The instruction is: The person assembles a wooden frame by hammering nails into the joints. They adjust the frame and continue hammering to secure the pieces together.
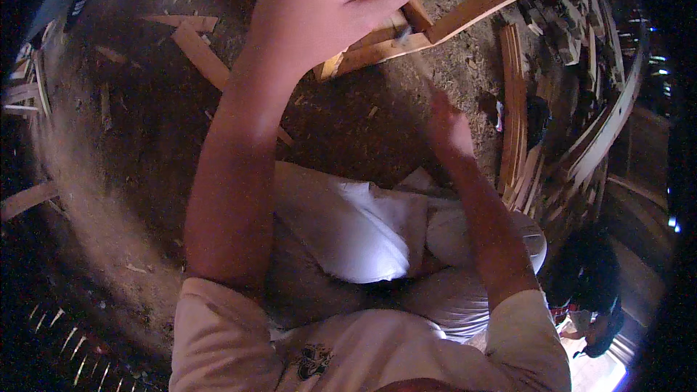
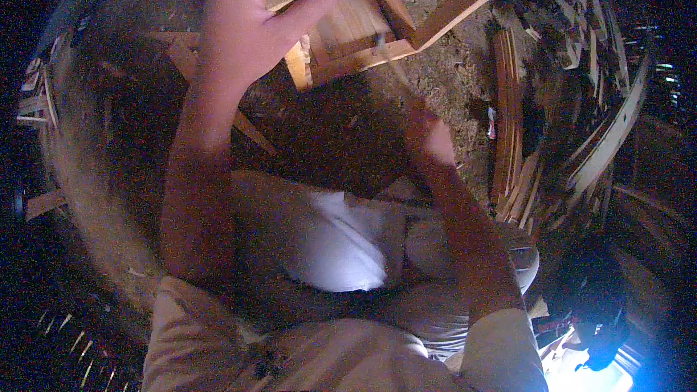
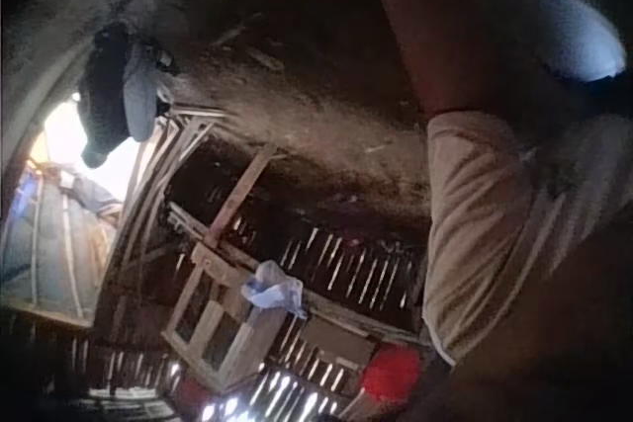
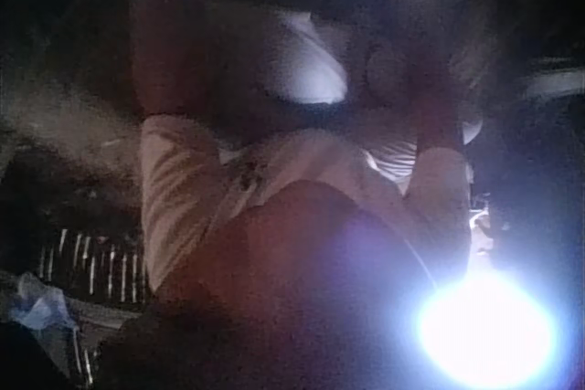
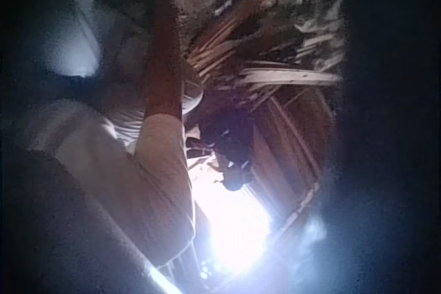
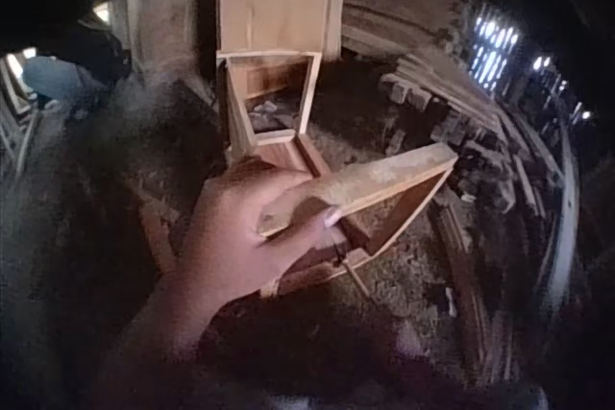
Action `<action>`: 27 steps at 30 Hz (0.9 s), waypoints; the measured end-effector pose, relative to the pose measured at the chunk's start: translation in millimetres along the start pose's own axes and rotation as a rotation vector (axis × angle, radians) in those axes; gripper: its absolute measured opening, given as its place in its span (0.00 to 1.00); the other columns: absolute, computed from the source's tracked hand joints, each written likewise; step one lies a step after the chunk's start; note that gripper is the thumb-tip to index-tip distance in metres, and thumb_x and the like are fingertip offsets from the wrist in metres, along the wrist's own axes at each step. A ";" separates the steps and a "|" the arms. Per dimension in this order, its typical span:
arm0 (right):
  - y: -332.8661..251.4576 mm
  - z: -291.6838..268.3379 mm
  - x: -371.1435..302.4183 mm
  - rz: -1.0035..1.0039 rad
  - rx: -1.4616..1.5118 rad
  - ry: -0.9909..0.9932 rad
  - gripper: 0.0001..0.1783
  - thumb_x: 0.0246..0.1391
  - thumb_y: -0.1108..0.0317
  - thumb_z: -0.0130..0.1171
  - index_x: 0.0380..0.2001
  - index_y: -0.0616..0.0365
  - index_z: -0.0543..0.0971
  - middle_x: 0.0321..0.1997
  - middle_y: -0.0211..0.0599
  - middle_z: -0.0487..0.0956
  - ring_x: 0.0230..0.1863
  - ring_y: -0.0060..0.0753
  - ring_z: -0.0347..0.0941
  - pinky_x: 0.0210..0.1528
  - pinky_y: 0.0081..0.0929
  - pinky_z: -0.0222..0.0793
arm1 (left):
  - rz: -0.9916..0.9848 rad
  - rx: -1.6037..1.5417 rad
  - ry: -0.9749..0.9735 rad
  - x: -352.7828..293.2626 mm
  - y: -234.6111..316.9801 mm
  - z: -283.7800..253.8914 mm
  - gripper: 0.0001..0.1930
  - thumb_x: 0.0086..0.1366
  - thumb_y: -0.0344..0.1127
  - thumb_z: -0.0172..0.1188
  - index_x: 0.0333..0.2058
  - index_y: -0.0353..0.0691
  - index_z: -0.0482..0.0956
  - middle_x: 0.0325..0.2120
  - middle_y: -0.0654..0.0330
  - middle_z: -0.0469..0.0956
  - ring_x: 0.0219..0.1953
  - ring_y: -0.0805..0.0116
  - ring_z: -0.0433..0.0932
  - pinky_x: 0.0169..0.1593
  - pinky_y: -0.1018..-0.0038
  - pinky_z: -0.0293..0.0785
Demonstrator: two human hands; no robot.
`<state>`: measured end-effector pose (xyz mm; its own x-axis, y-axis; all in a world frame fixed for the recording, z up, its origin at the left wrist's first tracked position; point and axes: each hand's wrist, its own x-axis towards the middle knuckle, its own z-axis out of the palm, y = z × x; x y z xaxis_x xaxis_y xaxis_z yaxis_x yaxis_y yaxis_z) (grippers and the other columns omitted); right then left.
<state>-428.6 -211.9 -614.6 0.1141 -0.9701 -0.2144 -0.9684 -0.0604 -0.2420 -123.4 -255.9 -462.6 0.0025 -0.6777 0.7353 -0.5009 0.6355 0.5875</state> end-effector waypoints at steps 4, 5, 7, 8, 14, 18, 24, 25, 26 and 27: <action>-12.9 -12.7 -3.2 0.039 0.331 0.131 0.13 0.67 0.66 0.47 0.51 0.59 0.72 0.29 0.61 0.78 0.34 0.68 0.78 0.33 0.57 0.71 | 0.021 0.082 -0.002 9.4 15.4 -4.9 0.16 0.57 0.37 0.74 0.38 0.31 0.84 0.29 0.47 0.84 0.32 0.55 0.85 0.37 0.66 0.79; -26.2 -24.3 -9.1 0.011 0.368 0.222 0.13 0.67 0.65 0.48 0.50 0.60 0.71 0.28 0.61 0.78 0.33 0.67 0.78 0.32 0.56 0.71 | 0.009 0.071 -0.005 8.8 15.7 -5.0 0.16 0.57 0.37 0.73 0.38 0.31 0.84 0.30 0.47 0.84 0.32 0.55 0.85 0.37 0.67 0.79; -11.5 -7.8 -5.4 0.081 0.347 0.193 0.13 0.67 0.65 0.48 0.49 0.60 0.72 0.27 0.60 0.78 0.31 0.65 0.78 0.30 0.53 0.69 | -0.016 -0.017 0.003 1.1 -2.4 0.2 0.16 0.57 0.37 0.73 0.38 0.30 0.84 0.30 0.47 0.84 0.33 0.55 0.85 0.37 0.67 0.79; 30.7 21.8 6.6 0.200 0.282 0.101 0.13 0.68 0.64 0.49 0.48 0.60 0.72 0.26 0.58 0.77 0.30 0.63 0.78 0.29 0.52 0.69 | 0.018 -0.020 -0.003 2.1 -0.7 5.8 0.16 0.57 0.37 0.73 0.38 0.30 0.84 0.31 0.47 0.84 0.33 0.55 0.85 0.37 0.67 0.79; -16.6 -20.9 -4.2 0.028 0.394 0.216 0.15 0.69 0.58 0.50 0.47 0.60 0.72 0.25 0.57 0.76 0.27 0.57 0.76 0.27 0.47 0.67 | -0.032 -0.037 -0.002 2.9 -1.1 0.4 0.16 0.58 0.37 0.73 0.39 0.30 0.84 0.31 0.46 0.84 0.34 0.58 0.86 0.38 0.68 0.79; 50.0 39.7 -0.9 -0.215 0.147 0.109 0.14 0.69 0.60 0.48 0.48 0.59 0.70 0.26 0.58 0.77 0.32 0.62 0.79 0.29 0.50 0.70 | -0.044 -0.085 -0.020 -5.1 2.7 8.6 0.16 0.59 0.37 0.73 0.39 0.30 0.83 0.31 0.47 0.84 0.34 0.58 0.85 0.38 0.68 0.79; -25.0 -11.4 -12.9 -0.158 0.305 0.218 0.15 0.68 0.61 0.47 0.52 0.58 0.70 0.29 0.60 0.79 0.34 0.68 0.78 0.31 0.56 0.72 | 0.042 -0.030 0.012 0.9 -1.3 6.3 0.16 0.59 0.38 0.73 0.39 0.30 0.83 0.31 0.49 0.84 0.34 0.57 0.85 0.38 0.67 0.79; -25.0 -12.8 -14.2 -0.109 0.262 0.137 0.15 0.68 0.63 0.48 0.53 0.57 0.70 0.29 0.60 0.79 0.33 0.68 0.78 0.31 0.56 0.72 | 0.046 -0.032 0.013 0.3 -1.7 7.4 0.16 0.59 0.38 0.73 0.39 0.30 0.83 0.31 0.49 0.84 0.34 0.57 0.85 0.38 0.67 0.79; -25.3 -15.1 -14.6 -0.061 0.218 0.063 0.15 0.67 0.64 0.48 0.53 0.57 0.70 0.29 0.60 0.79 0.32 0.67 0.78 0.30 0.56 0.72 | 0.050 -0.032 0.011 0.7 -1.4 6.7 0.16 0.59 0.37 0.73 0.39 0.30 0.83 0.31 0.49 0.84 0.34 0.58 0.85 0.38 0.67 0.79; -21.5 -13.1 -14.0 -0.080 0.181 0.042 0.15 0.67 0.65 0.49 0.54 0.57 0.70 0.29 0.59 0.79 0.32 0.67 0.78 0.30 0.55 0.73 | 0.054 -0.032 0.009 0.9 -1.2 5.9 0.16 0.59 0.37 0.72 0.39 0.30 0.83 0.31 0.49 0.84 0.34 0.58 0.85 0.38 0.67 0.79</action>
<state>-412.3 -200.1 -594.0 0.1756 -0.9731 -0.1490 -0.9004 -0.0975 -0.4240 -127.9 -259.4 -464.6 -0.0160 -0.6387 0.7693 -0.4726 0.6828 0.5571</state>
